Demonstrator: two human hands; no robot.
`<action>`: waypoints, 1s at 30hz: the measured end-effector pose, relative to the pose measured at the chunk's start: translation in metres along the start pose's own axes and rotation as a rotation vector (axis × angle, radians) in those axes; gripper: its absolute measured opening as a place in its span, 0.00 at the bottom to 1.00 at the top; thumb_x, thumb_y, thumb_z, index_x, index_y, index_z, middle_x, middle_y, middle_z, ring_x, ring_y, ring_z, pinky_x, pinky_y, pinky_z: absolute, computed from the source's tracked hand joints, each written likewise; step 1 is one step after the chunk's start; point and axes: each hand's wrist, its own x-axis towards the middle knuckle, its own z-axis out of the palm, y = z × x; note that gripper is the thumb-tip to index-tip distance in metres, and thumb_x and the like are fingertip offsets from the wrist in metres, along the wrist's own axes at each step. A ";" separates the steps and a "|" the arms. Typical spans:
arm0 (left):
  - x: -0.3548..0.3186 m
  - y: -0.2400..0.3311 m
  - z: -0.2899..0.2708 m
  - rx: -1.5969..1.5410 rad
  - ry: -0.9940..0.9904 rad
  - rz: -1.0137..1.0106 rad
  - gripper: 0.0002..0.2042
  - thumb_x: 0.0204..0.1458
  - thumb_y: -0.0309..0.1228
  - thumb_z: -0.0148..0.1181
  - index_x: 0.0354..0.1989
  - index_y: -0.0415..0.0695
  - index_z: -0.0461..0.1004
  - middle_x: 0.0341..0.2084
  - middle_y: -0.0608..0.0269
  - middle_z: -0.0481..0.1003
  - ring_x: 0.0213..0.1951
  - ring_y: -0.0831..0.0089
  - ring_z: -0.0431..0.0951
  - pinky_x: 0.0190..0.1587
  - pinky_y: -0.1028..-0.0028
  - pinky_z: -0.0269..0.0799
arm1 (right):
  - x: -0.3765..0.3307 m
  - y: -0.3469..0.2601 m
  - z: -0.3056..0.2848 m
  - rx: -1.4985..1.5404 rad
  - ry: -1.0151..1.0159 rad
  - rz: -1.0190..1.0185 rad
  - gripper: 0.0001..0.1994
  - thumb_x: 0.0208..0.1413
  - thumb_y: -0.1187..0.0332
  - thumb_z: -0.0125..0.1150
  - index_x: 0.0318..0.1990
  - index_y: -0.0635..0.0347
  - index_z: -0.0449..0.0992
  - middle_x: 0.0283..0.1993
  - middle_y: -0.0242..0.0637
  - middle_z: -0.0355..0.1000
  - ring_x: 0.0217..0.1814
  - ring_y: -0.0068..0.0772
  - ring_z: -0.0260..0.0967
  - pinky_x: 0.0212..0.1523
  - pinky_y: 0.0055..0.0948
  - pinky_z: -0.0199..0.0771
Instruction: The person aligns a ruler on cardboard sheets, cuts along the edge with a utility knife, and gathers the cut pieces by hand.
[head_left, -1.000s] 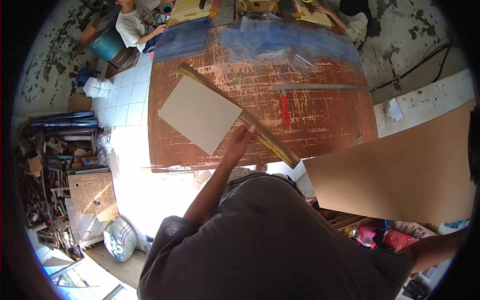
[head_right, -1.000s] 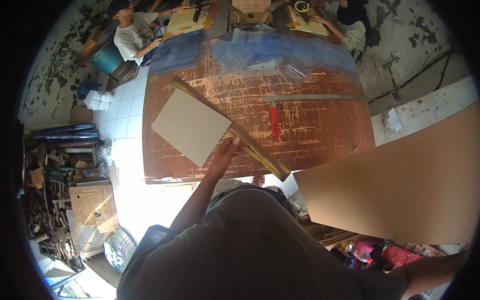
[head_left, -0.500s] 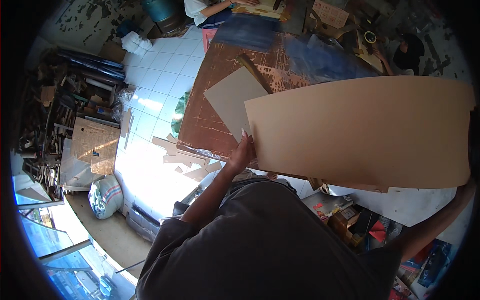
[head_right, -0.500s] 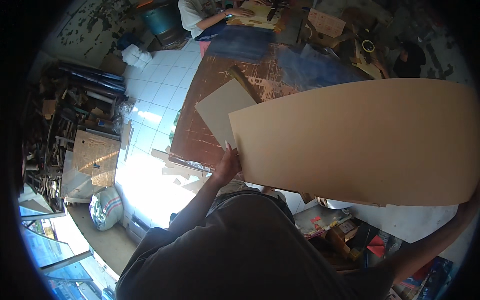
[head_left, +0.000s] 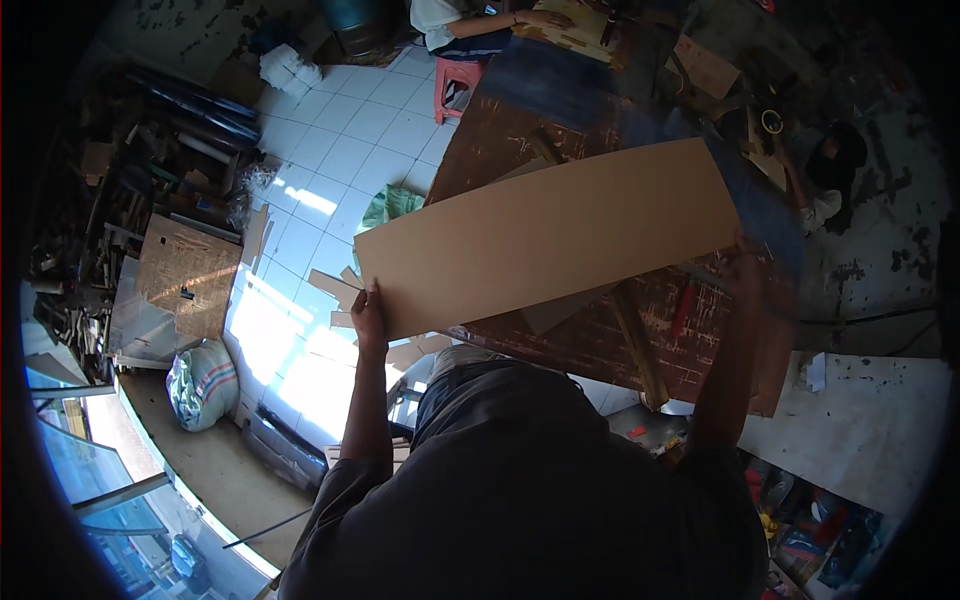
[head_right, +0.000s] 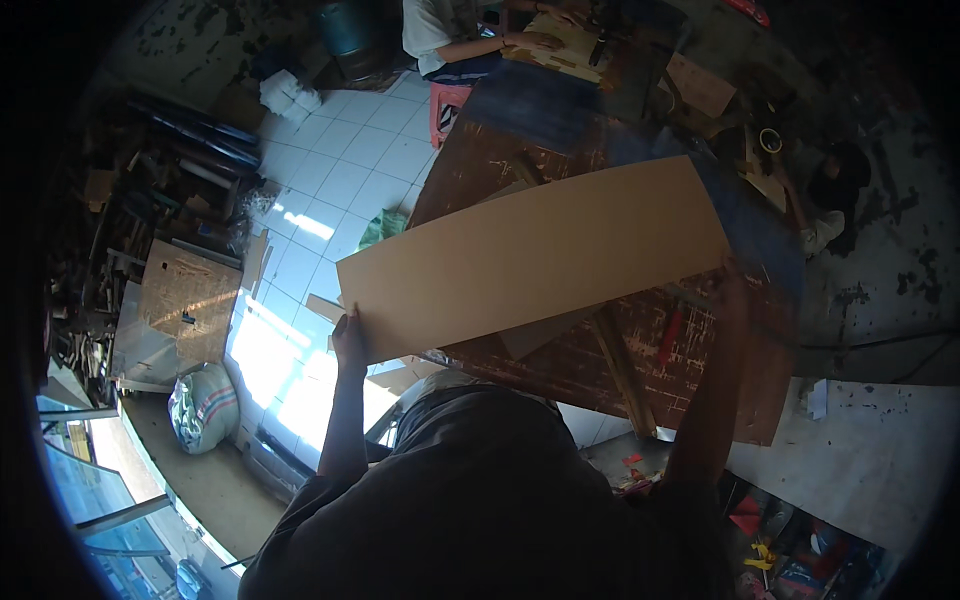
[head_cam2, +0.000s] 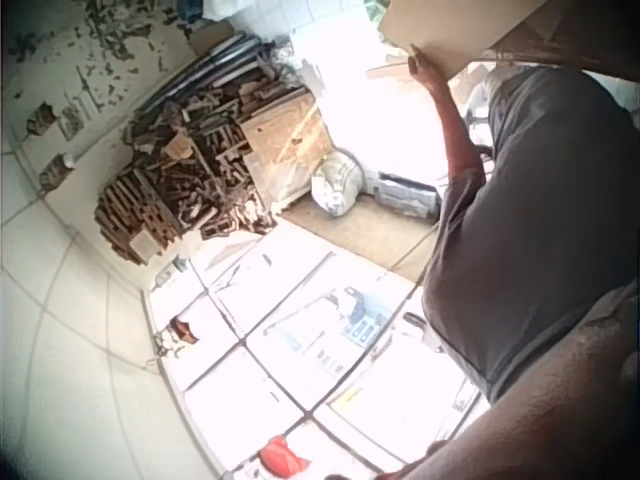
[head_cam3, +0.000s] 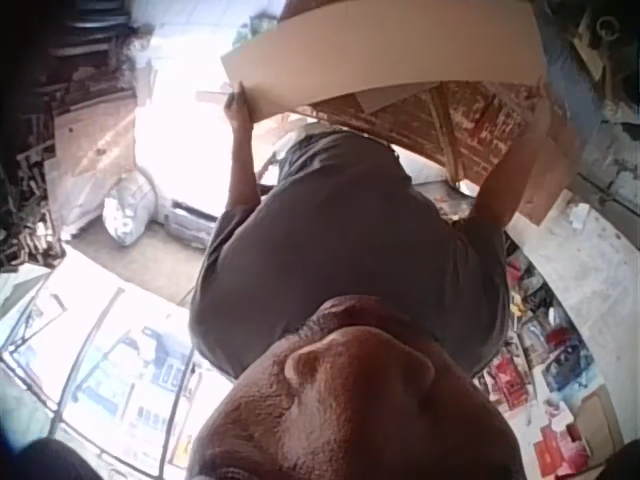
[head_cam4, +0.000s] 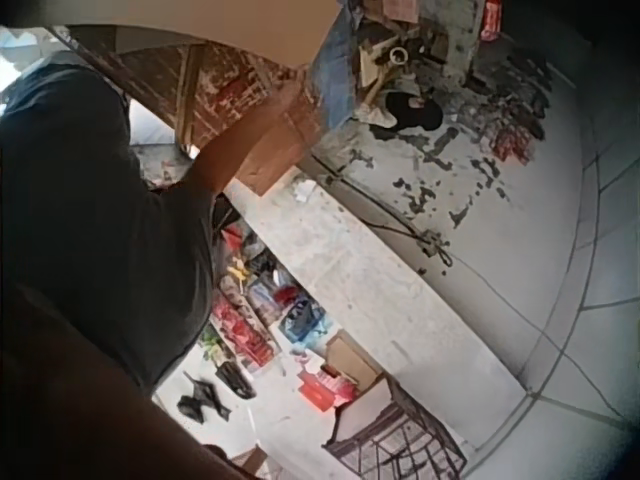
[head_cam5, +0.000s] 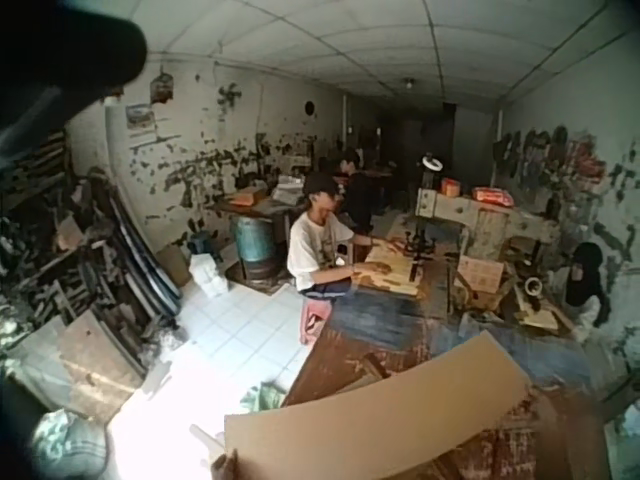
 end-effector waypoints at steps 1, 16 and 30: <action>0.010 0.001 -0.014 0.058 0.018 -0.009 0.18 0.65 0.41 0.52 0.41 0.35 0.75 0.29 0.62 0.76 0.32 0.75 0.73 0.37 0.72 0.69 | -0.004 0.024 0.029 0.073 0.054 0.055 0.13 0.62 0.63 0.61 0.52 0.51 0.73 0.42 0.27 0.74 0.36 0.21 0.73 0.30 0.16 0.74; 0.097 -0.045 -0.063 0.017 0.056 -0.046 0.18 0.65 0.41 0.52 0.40 0.35 0.75 0.31 0.57 0.78 0.32 0.70 0.75 0.37 0.69 0.71 | -0.119 0.217 0.202 -1.480 0.066 -0.543 0.43 0.46 0.53 0.73 0.66 0.63 0.59 0.65 0.57 0.61 0.68 0.61 0.57 0.68 0.55 0.55; 0.118 -0.042 -0.056 -0.020 -0.014 -0.078 0.15 0.65 0.37 0.52 0.43 0.35 0.74 0.34 0.57 0.77 0.35 0.69 0.76 0.40 0.67 0.72 | -0.076 0.173 0.187 -1.343 -0.153 -0.007 0.48 0.33 0.59 0.79 0.65 0.64 0.63 0.60 0.55 0.68 0.64 0.56 0.65 0.63 0.51 0.65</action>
